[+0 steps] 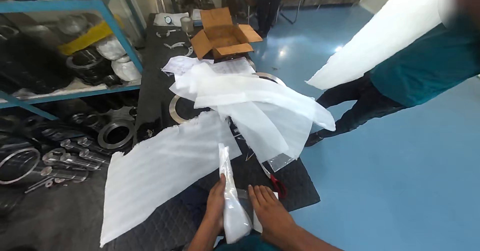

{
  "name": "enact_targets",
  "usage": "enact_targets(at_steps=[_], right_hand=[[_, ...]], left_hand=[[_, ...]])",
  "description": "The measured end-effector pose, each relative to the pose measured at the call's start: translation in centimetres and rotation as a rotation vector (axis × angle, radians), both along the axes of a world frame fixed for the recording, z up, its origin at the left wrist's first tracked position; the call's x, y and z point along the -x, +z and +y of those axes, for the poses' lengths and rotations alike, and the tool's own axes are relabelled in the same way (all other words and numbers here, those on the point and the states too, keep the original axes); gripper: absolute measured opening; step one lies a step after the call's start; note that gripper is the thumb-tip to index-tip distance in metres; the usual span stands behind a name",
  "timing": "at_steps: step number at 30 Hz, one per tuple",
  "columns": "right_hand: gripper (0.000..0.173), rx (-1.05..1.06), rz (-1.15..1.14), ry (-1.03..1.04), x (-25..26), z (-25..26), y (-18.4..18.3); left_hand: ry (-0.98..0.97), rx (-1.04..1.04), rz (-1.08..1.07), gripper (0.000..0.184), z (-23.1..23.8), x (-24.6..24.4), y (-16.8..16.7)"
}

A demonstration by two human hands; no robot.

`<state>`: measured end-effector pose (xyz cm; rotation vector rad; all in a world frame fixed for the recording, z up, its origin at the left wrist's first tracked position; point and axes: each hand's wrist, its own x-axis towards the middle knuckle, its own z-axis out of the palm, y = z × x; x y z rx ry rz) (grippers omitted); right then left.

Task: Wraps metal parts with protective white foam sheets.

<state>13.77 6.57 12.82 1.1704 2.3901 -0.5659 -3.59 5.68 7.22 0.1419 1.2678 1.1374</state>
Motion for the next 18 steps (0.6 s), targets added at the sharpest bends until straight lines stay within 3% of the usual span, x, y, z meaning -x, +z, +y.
enact_targets(at_steps=[4,8,14,18], right_hand=[[0.122,0.058,0.068,0.020,0.3,-0.4,-0.5],[0.118,0.280,0.058,0.008,0.9,0.4,0.2],[0.114,0.282,0.056,-0.021,1.3,0.9,-0.1],[0.107,0.264,0.030,-0.004,2.4,0.9,0.3]], left_hand=[[-0.050,-0.083,-0.261,0.056,-0.1,0.2,0.0],[-0.035,-0.080,-0.465,0.063,-0.6,-0.5,-0.7],[0.172,-0.057,-0.361,0.061,-0.6,-2.2,-1.2],[0.170,-0.080,-0.219,0.059,-0.5,-2.3,-2.7]])
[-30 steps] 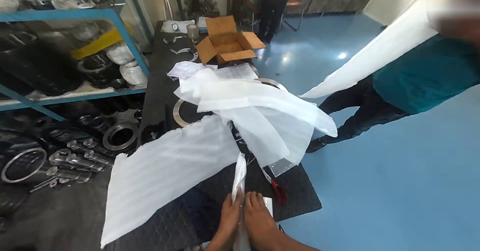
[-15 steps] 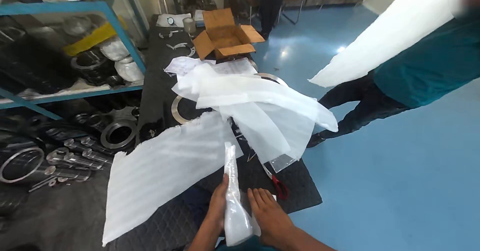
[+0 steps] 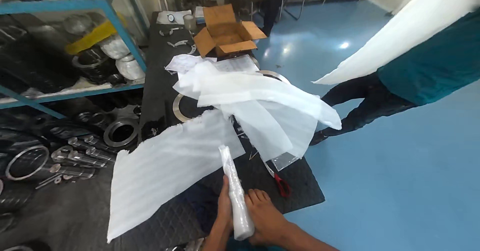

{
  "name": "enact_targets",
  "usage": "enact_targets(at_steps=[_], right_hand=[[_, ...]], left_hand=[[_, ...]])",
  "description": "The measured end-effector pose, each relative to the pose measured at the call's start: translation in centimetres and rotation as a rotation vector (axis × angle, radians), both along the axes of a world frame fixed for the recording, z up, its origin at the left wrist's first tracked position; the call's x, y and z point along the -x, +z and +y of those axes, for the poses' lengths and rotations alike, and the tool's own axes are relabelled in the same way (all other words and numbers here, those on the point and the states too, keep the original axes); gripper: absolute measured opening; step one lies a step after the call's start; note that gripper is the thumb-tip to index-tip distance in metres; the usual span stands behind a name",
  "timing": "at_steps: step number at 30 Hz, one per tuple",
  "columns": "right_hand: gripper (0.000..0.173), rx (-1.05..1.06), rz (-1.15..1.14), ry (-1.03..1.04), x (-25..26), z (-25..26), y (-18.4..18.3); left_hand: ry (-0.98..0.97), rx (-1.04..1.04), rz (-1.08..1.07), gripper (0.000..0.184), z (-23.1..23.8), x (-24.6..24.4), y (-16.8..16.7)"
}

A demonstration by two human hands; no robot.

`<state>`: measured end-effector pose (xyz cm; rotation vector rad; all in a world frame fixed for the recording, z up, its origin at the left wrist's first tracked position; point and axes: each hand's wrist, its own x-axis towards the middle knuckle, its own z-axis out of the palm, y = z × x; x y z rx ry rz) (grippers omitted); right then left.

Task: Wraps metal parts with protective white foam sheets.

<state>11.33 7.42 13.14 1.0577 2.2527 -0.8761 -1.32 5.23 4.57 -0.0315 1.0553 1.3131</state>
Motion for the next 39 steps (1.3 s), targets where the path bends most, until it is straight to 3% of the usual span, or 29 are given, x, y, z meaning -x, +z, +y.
enact_targets(at_steps=[3,5,8,12,16,20,26,30,35,39], right_hand=[[0.105,-0.008,-0.082,0.027,0.6,0.5,0.4],[0.099,-0.030,-0.125,0.054,1.0,0.6,0.7],[0.092,-0.048,-0.209,0.125,2.2,0.4,1.1],[0.100,-0.030,-0.252,0.136,2.6,0.3,0.8],[0.119,-0.022,-0.186,0.087,0.7,0.8,2.5],[0.121,-0.057,-0.162,0.094,-1.7,2.0,3.7],[0.115,-0.139,-0.064,0.135,-3.7,1.1,-0.5],[0.112,-0.028,0.098,0.021,-2.9,-0.1,-1.7],[0.104,0.107,0.253,-0.043,-2.8,-0.4,-2.2],[0.101,0.132,0.227,0.010,-3.0,-0.4,-2.4]], left_hand=[[-0.022,0.149,0.334,0.052,0.1,-0.2,-0.1],[-0.111,0.183,0.426,0.048,-0.1,-0.3,-0.1],[-0.345,0.166,0.340,0.053,-0.3,-0.2,0.3],[-0.415,0.163,0.186,0.056,0.0,0.2,-0.9],[-0.345,0.148,0.225,0.039,-0.4,0.7,-2.9],[-0.289,0.155,0.212,0.034,-0.4,2.1,-2.6],[-0.120,0.039,-0.221,0.037,0.1,1.5,2.4],[0.049,-0.076,-0.478,0.036,0.8,0.8,2.4],[0.132,-0.236,-0.461,0.037,-0.1,1.0,-1.2],[0.056,-0.177,-0.276,0.043,-0.5,0.6,-0.8]])
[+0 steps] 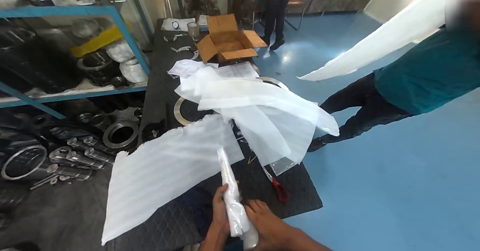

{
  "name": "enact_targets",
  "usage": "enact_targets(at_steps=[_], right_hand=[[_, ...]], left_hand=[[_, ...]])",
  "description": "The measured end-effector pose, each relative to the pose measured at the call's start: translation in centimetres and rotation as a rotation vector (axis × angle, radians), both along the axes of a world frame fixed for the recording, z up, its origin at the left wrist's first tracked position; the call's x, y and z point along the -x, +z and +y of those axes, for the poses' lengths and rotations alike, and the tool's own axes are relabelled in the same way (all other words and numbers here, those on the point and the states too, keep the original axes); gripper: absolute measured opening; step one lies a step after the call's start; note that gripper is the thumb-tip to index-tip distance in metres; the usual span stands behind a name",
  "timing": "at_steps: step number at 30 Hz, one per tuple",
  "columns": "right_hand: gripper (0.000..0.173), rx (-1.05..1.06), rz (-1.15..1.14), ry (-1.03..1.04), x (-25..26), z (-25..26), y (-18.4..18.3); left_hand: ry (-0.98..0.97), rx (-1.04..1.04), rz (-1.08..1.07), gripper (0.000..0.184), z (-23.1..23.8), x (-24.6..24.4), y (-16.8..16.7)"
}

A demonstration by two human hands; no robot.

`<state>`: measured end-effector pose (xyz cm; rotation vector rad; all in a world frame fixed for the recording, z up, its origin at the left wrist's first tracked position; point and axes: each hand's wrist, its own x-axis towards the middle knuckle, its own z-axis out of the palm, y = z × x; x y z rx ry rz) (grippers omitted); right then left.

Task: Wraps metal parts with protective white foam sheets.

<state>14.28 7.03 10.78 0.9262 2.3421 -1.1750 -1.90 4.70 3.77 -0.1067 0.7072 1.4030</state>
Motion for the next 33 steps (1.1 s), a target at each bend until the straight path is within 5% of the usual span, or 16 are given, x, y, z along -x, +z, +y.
enact_targets(at_steps=[4,10,15,19,25,30,33], right_hand=[[0.096,-0.029,-0.022,0.056,-0.2,0.2,0.7],[0.100,-0.114,-0.112,0.176,0.1,1.2,1.9],[0.095,-0.156,-0.210,0.241,1.3,-0.3,2.0],[0.102,-0.184,-0.289,0.170,1.3,-1.2,3.3],[0.110,-0.337,-0.299,0.192,3.0,-1.9,7.1],[0.085,-0.479,-0.230,0.318,2.2,-0.1,7.4],[0.087,-0.488,-0.240,0.353,0.5,1.8,6.1]], left_hand=[[-0.074,0.163,0.362,0.039,-0.2,-0.1,0.0],[-0.226,0.233,0.229,0.042,-0.9,0.8,1.0],[-0.473,0.194,0.471,0.056,-1.1,0.5,1.0],[-0.406,0.205,0.670,0.045,-1.2,0.6,-1.3],[-0.422,0.155,0.988,0.062,-1.1,0.8,-3.7],[-0.435,0.130,0.983,0.057,-2.1,1.3,-3.3],[-0.433,0.113,0.940,0.051,-3.4,2.2,-3.4]])
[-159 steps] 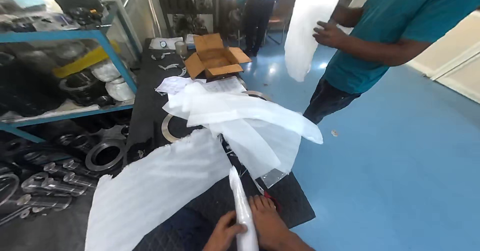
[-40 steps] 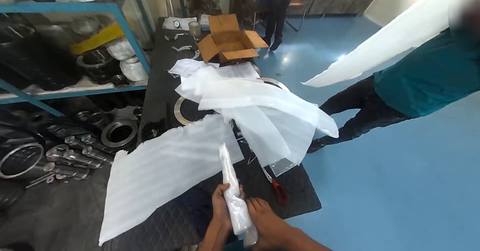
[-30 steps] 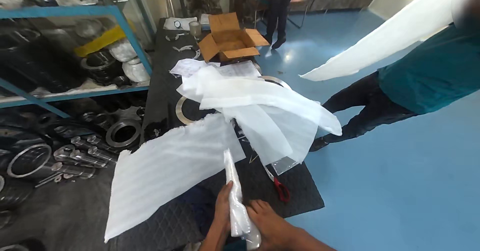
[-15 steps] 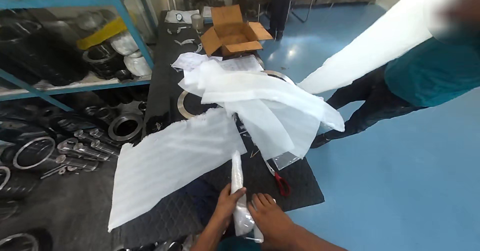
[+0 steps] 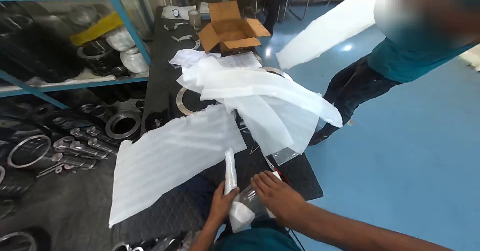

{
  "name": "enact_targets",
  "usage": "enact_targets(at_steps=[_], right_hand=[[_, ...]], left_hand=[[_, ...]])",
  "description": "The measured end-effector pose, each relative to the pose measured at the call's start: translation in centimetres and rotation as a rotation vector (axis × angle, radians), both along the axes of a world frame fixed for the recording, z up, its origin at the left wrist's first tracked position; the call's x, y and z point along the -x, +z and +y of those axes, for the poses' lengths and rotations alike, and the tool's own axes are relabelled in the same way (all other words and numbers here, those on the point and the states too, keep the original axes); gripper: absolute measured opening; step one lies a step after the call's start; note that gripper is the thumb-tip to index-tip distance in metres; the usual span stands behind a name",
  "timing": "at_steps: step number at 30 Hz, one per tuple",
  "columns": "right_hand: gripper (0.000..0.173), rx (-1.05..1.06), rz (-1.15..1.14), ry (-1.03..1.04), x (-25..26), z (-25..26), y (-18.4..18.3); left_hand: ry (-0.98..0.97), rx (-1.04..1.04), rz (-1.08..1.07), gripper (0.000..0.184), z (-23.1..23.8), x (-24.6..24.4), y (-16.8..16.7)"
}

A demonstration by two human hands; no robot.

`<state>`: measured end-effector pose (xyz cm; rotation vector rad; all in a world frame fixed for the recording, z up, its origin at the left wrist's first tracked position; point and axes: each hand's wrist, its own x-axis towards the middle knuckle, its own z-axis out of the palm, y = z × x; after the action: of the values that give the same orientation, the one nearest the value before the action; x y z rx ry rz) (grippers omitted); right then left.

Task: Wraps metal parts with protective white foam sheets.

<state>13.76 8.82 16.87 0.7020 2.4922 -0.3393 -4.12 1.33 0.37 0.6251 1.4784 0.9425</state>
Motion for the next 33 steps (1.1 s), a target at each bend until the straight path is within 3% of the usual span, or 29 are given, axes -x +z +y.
enact_targets(at_steps=[3,7,11,14,16,19,23,29,33], right_hand=[[0.102,0.008,0.034,0.014,-1.5,1.7,-2.3],[0.105,-0.036,0.122,0.019,-2.6,2.0,-5.5],[0.087,-0.238,0.324,-0.008,-2.3,0.2,-7.9],[0.063,-0.293,0.364,-0.130,-1.7,-1.7,-8.8],[0.058,-0.245,0.383,-0.289,-0.8,-3.3,-9.1],[0.063,-0.161,0.347,-0.461,-0.5,-4.8,-9.8],[0.056,-0.290,0.344,-0.434,-0.8,-5.7,-10.8],[0.059,-0.158,0.201,-0.493,0.2,-5.1,-8.6],[0.051,-0.129,0.101,-0.450,1.1,-4.6,-7.3]], left_hand=[[0.045,-0.013,-0.152,0.040,-1.1,0.4,0.7],[0.111,-0.054,-0.381,0.039,-1.3,-0.3,3.8],[0.209,-0.029,-0.640,0.036,-1.2,-1.6,7.0],[0.232,-0.042,-0.796,0.053,-1.6,-2.8,7.4],[0.241,-0.052,-0.857,0.060,-1.4,-3.5,7.2],[0.145,0.038,-0.672,0.066,-1.4,-3.8,6.6],[-0.060,0.089,-0.467,0.067,-1.5,-3.1,5.9],[-0.037,-0.050,-0.067,0.039,-1.3,-2.9,5.0],[-0.099,0.053,-0.085,0.042,-0.8,-2.7,6.4]])
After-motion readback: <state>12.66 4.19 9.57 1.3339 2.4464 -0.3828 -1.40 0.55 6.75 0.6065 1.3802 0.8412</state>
